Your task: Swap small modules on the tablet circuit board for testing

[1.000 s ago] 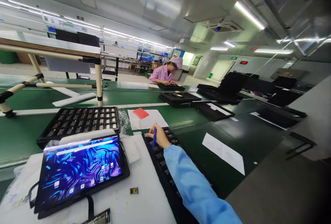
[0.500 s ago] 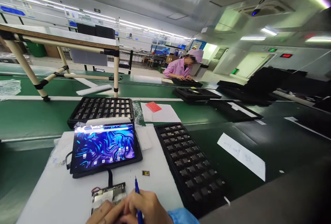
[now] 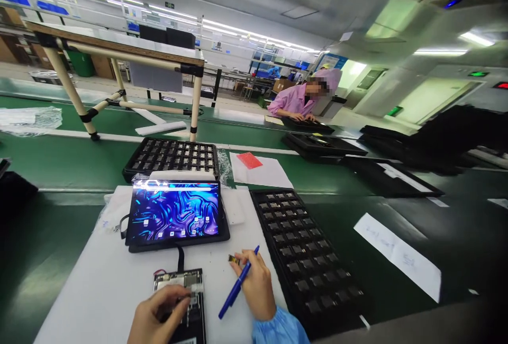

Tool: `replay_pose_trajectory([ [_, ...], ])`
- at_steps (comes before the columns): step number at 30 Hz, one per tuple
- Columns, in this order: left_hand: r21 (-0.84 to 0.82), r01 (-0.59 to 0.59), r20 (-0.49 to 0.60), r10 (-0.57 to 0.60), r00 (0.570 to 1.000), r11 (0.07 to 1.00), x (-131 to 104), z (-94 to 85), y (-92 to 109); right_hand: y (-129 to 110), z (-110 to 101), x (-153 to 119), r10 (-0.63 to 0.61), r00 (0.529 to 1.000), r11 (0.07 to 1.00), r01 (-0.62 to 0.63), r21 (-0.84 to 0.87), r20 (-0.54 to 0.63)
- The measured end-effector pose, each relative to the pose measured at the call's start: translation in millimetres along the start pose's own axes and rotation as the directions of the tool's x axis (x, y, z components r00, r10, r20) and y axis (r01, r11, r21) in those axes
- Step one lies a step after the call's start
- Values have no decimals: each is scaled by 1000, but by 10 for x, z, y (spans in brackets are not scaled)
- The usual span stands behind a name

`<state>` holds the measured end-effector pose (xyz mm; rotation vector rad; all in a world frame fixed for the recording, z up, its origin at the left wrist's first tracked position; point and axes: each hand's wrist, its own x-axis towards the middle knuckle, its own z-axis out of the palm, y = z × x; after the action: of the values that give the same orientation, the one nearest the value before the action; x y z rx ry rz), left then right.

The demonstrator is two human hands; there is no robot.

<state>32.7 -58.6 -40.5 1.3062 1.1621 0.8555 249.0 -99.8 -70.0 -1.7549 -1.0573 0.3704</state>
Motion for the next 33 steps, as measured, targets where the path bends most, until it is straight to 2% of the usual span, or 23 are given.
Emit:
replay_pose_trajectory([
  [6, 28, -152, -20, 152, 988, 988, 9, 23, 47, -143, 16, -98, 104, 994, 985, -109, 134, 43],
  [9, -51, -29, -99, 24, 995, 998, -10, 54, 70, -321, 98, -338, 164, 981, 936, -188, 298, 103],
  [12, -236, 88, -145, -125, 982, 968, -43, 109, 87, -488, 211, -605, 245, 930, 778, -357, 516, 274],
  [15, -289, 126, -120, -166, 979, 949, -75, 151, 103, -581, 299, -747, 309, 865, 604, -500, 621, 395],
  [17, -312, 133, -105, -174, 979, 941, -94, 165, 122, -601, 327, -770, 314, 835, 544, -548, 635, 452],
  [21, -333, 139, -104, -183, 978, 933, -129, 185, 177, -631, 321, -769, 317, 808, 482, -589, 649, 497],
  [24, -342, 157, -101, -202, 974, 926, -153, 203, 213, -667, 309, -778, 351, 807, 472, -591, 654, 476],
  [28, -370, 176, -93, -225, 970, 912, -177, 219, 250, -714, 301, -783, 331, 784, 442, -620, 648, 525],
  [33, -394, 183, -89, -236, 968, 901, -184, 230, 274, -761, 269, -787, 347, 794, 410, -607, 681, 499],
])
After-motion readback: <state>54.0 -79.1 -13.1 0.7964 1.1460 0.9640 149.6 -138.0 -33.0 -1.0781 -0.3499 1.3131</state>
